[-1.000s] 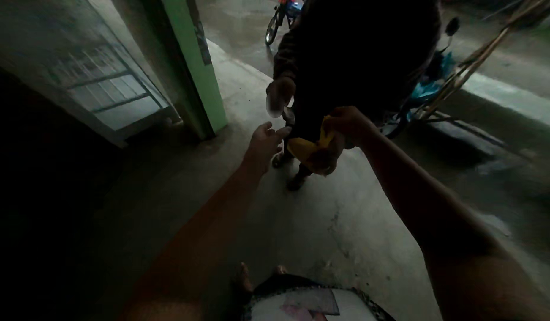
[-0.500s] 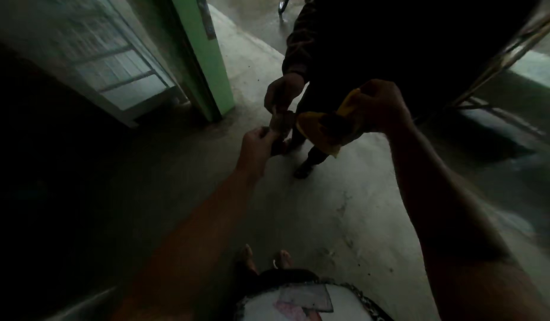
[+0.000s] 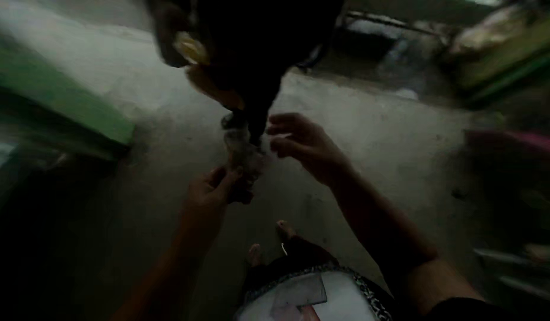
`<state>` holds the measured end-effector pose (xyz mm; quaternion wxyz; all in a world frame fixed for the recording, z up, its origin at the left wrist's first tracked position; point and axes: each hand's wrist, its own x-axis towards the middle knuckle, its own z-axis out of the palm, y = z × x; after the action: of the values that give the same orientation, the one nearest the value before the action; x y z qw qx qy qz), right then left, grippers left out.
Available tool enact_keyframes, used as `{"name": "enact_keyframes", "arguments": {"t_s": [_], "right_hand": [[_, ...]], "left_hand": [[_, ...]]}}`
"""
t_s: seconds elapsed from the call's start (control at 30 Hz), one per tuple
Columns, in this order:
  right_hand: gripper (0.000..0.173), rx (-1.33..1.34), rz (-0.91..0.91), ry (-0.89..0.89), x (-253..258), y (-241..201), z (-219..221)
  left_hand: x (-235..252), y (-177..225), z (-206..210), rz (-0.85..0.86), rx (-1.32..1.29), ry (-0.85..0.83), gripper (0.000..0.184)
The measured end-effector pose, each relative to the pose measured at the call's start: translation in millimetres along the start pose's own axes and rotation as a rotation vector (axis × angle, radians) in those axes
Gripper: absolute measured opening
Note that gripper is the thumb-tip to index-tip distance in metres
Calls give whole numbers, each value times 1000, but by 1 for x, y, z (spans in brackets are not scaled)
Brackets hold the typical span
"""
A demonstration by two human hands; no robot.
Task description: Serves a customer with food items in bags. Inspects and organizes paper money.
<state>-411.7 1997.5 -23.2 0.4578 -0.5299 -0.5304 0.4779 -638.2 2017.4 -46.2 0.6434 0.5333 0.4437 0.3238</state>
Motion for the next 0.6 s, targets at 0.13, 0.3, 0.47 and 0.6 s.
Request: {"name": "enact_keyframes", "arguments": {"t_s": [0.13, 0.3, 0.47, 0.6], "right_hand": [[52, 234, 254, 254, -101, 16, -1], [33, 241, 259, 734, -232, 27, -26], [26, 85, 337, 1146, -372, 21, -54], [26, -324, 273, 1411, -487, 36, -63]], "left_hand": [[-3, -21, 54, -84, -102, -434, 26], [-25, -57, 151, -200, -152, -903, 39], [-74, -90, 264, -300, -88, -1156, 43], [-119, -109, 348, -260, 75, -1292, 34]]}}
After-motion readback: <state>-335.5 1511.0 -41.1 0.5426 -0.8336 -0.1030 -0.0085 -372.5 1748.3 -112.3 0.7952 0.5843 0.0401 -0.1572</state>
